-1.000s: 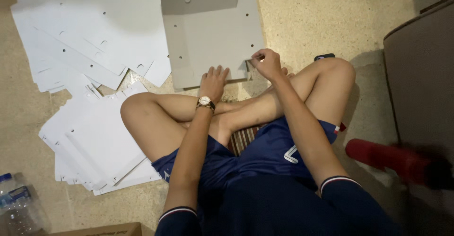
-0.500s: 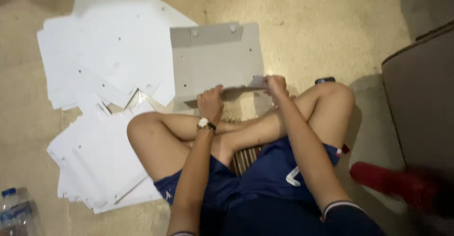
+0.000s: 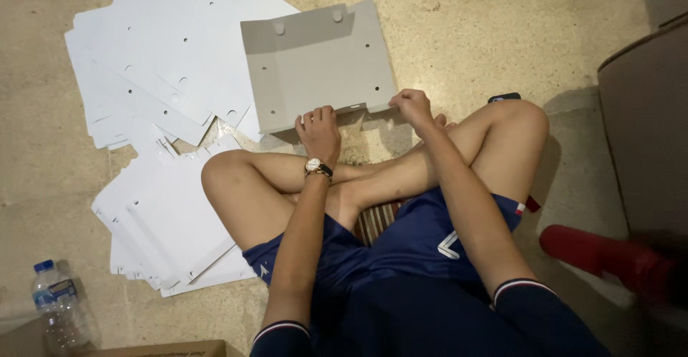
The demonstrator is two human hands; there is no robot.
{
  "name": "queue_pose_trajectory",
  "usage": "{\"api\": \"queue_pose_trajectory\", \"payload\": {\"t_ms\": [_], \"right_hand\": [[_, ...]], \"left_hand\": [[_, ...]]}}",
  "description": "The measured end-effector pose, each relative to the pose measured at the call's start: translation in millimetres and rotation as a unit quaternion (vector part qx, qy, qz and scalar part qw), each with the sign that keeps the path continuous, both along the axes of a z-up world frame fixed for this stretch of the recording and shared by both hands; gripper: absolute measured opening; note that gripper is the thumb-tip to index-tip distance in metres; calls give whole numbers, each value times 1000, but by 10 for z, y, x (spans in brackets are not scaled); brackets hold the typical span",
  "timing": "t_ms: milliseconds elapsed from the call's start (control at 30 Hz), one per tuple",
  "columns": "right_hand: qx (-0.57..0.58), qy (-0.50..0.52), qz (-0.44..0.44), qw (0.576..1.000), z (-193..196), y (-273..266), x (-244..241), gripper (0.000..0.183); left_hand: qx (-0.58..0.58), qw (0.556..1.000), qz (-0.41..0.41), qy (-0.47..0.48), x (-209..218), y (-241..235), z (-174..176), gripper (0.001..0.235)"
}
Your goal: The person sits on the floor and assembles flat-packed cardboard boxes by folding the sides and inserting tabs into slots. They handle multiple white cardboard pieces, folding them into box shapes and placing the completed boxes on the floor.
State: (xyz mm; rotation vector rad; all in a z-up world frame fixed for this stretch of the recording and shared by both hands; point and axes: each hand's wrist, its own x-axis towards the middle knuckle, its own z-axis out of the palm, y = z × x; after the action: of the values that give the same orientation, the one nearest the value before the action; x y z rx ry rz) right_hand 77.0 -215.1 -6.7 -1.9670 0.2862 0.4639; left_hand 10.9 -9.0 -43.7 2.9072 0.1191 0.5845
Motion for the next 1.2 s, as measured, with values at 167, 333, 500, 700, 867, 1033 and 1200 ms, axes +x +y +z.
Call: {"api": "queue_pose_trajectory", "payload": {"t_ms": [167, 333, 500, 700, 867, 1033, 1200], "right_hand": [[-15, -36, 59, 998, -138, 43, -35, 18], [15, -53, 68, 996, 227, 129, -104, 19], [40, 78, -81, 993, 252, 91, -83, 52], [238, 163, -132, 948, -48, 227, -303, 43], [288, 191, -222, 912, -197, 107, -167, 26], [340, 228, -252, 877, -116, 36, -203, 20], [99, 91, -103, 986, 265, 171, -400, 40]], "left_hand": [[13, 998, -8, 59, -28, -10, 62, 13], [52, 990, -91, 96, 11, -52, -171, 10], [59, 991, -116, 37, -41, -40, -143, 10], [37, 992, -110, 52, -112, -15, -76, 13], [-8, 979, -124, 164, -172, 46, 47, 15], [-75, 952, -196, 224, -182, -16, 97, 29], [-168, 929, -161, 287, -257, -193, 617, 53]]}}
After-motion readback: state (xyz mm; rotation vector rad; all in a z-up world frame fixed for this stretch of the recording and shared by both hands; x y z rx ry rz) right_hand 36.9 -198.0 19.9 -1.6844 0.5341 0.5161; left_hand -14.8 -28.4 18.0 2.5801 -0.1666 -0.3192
